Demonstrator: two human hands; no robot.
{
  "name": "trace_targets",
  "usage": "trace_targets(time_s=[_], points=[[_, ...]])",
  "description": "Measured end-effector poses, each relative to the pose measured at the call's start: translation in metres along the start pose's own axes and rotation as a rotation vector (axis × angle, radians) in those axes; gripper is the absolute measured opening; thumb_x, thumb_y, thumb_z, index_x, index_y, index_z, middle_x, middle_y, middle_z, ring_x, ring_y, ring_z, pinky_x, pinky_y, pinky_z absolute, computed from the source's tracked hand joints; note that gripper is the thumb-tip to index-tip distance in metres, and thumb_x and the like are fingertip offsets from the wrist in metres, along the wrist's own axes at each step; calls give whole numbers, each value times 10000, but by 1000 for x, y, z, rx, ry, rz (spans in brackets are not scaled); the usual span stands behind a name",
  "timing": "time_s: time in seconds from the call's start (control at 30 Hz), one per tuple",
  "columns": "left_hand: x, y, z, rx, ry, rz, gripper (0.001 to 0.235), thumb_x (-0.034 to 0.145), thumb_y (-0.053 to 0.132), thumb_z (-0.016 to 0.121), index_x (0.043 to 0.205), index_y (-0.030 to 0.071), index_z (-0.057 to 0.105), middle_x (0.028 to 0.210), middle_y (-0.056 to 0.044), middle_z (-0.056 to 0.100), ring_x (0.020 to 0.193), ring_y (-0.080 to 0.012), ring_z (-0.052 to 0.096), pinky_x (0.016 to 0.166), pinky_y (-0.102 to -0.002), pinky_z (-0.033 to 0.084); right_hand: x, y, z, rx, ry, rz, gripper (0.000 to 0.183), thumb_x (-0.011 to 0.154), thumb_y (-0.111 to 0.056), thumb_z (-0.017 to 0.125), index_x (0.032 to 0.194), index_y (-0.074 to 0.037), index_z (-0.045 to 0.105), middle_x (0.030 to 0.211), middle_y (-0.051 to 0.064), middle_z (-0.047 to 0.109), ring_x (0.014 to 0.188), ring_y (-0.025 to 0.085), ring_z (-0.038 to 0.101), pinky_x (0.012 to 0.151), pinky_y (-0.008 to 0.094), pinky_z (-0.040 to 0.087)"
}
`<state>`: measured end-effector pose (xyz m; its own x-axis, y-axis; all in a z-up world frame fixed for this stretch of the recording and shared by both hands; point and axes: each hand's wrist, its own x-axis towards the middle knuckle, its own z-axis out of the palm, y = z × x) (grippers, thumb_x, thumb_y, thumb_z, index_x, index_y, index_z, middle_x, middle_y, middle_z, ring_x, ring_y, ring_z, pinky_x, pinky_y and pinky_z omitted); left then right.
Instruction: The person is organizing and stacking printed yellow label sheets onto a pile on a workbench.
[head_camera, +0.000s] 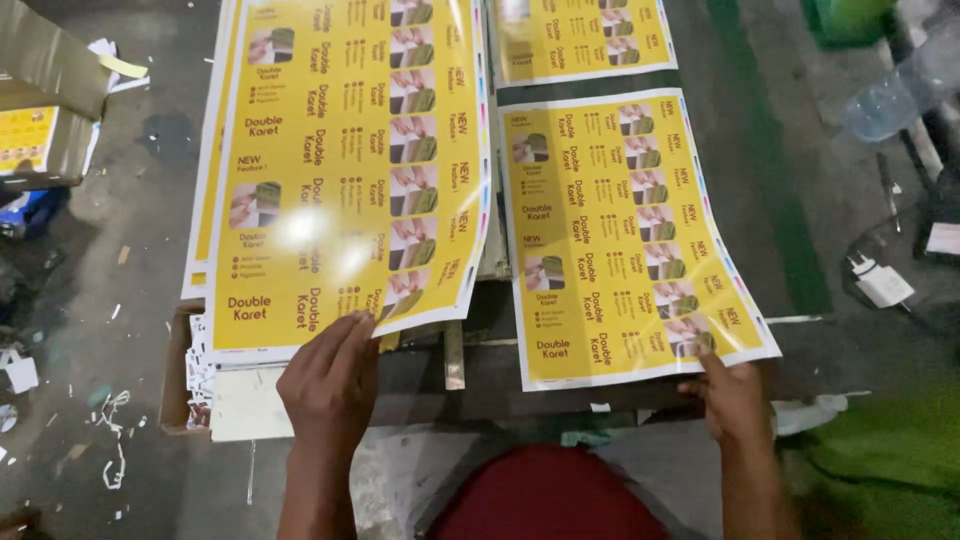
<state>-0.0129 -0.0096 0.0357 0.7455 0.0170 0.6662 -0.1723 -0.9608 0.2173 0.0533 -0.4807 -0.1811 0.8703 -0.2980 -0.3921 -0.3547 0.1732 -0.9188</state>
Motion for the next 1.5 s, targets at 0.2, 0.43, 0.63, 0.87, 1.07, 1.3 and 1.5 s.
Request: trace_targets(time_s=[0.2,0.43,0.63,0.87,1.07,1.3,1.5], points=[[0,-1,-7,16,31,-36,213,850,-9,793,1056,6,739,1100,-128,774,939,-280,748,796,-383,569,103,-4,31,78,-52,63,300,1025,-189,656,1229,23,597,895,113,582,698,194,569,510,339,545],[-7,21,-4,-91,123,-17,261,831,-24,758,1081,50,745,1129,-139,761,938,-275,760,798,-371,593,29,-46,53,-79,-135,41,789,1005,-254,594,1661,-77,191,1241,260,659,923,331,676,580,345,469],[-6,80,32,-380,-8,265,217,861,79,730,1064,11,690,1123,-123,746,1051,-317,735,908,-438,559,-61,-33,103,-241,-461,152,612,921,25,615,1520,-29,504,1256,272,776,915,385,760,618,420,564],[-18,124,54,-422,-254,323,356,949,195,661,1236,-16,663,1359,-185,646,1304,-359,584,1110,-524,382,-88,-55,114,169,-520,80,332,978,-80,600,1228,134,650,1003,231,718,711,257,614,563,393,544],[24,63,31,-265,-172,203,346,895,100,703,1229,9,685,1348,-180,679,1292,-341,618,1092,-507,430,-48,-56,44,260,-254,-117,279,1036,-73,563,1273,74,578,1000,189,679,677,189,597,492,291,482],[17,-47,82,173,-270,83,1020,925,695,552,1538,-102,381,1644,-302,321,1565,-426,224,1248,-570,157,-24,-19,-44,125,-68,-128,289,1077,-120,576,1308,53,567,1034,155,667,708,166,593,525,277,476],[23,-39,64,319,-216,138,554,979,407,642,1356,6,586,1449,-181,627,1368,-348,584,1068,-491,475,-29,21,-95,-138,67,10,340,1102,-134,571,1379,62,556,1020,204,656,681,243,570,498,386,506]])
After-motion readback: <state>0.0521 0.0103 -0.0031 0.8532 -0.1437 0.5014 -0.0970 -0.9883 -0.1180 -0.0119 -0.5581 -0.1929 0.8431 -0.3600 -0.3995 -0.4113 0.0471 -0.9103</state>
